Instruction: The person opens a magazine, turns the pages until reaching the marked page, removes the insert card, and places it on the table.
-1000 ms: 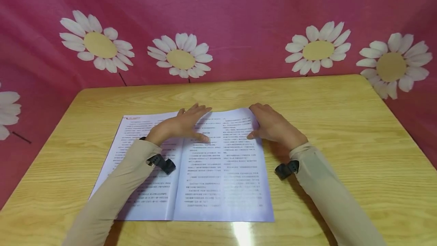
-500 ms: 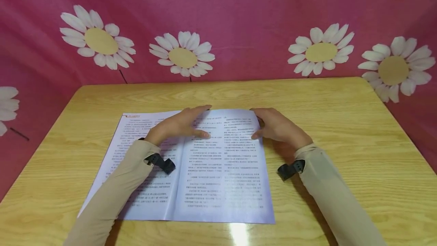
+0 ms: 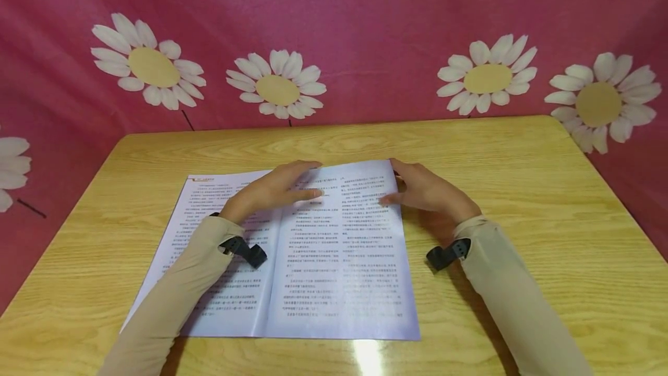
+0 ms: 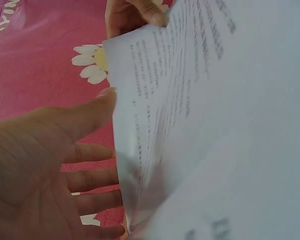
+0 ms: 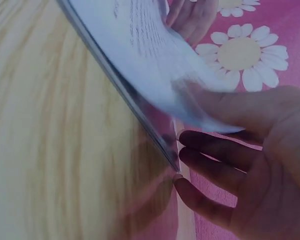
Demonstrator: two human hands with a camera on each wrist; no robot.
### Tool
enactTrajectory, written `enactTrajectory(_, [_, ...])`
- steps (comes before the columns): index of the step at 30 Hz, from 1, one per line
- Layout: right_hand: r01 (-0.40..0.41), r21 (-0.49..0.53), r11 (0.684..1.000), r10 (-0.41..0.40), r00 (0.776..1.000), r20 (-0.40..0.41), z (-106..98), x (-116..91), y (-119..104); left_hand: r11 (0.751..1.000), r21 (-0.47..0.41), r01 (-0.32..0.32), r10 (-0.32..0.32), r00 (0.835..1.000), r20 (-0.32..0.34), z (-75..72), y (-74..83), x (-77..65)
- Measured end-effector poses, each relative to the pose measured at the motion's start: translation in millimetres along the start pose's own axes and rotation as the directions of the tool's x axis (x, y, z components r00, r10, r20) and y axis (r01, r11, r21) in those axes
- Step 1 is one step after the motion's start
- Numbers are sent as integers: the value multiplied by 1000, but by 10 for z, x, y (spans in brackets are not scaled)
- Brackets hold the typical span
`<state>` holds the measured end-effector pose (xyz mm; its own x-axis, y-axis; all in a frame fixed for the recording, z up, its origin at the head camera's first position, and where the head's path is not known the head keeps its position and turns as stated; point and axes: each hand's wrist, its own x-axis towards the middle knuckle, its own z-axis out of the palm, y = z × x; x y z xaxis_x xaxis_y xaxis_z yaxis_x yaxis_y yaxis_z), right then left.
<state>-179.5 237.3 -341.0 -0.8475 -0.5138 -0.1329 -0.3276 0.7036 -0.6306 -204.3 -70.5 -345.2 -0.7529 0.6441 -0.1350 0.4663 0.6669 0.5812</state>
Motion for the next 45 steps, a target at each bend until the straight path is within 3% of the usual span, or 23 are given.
enactTrajectory(6, [-8,139,990,5,1000,20,-42,-26,38,1000,-15,-17,17,999,-37,-29,13,-28])
enactTrajectory(14, [-61,180,982,60,998,13,-87,-78,23,997,-56,-47,44,998,-50,-45,5,-48])
enactTrajectory(20, [-11,135,991,9,1000,13,-77,-49,51,997,-62,-48,45,998,-45,-54,-19,-89])
enactTrajectory(27, [62,13,998,-61,998,-10,-64,-39,47,997,-56,-51,47,996,-74,-87,-44,-135])
enactTrajectory(37, [22,-77,997,-22,1000,-4,-41,-34,8,988,-126,-93,90,996,-29,-106,-33,-135])
enactTrajectory(45, [2,-119,993,2,999,34,-35,-15,15,989,-43,-143,140,988,-64,-115,36,-209])
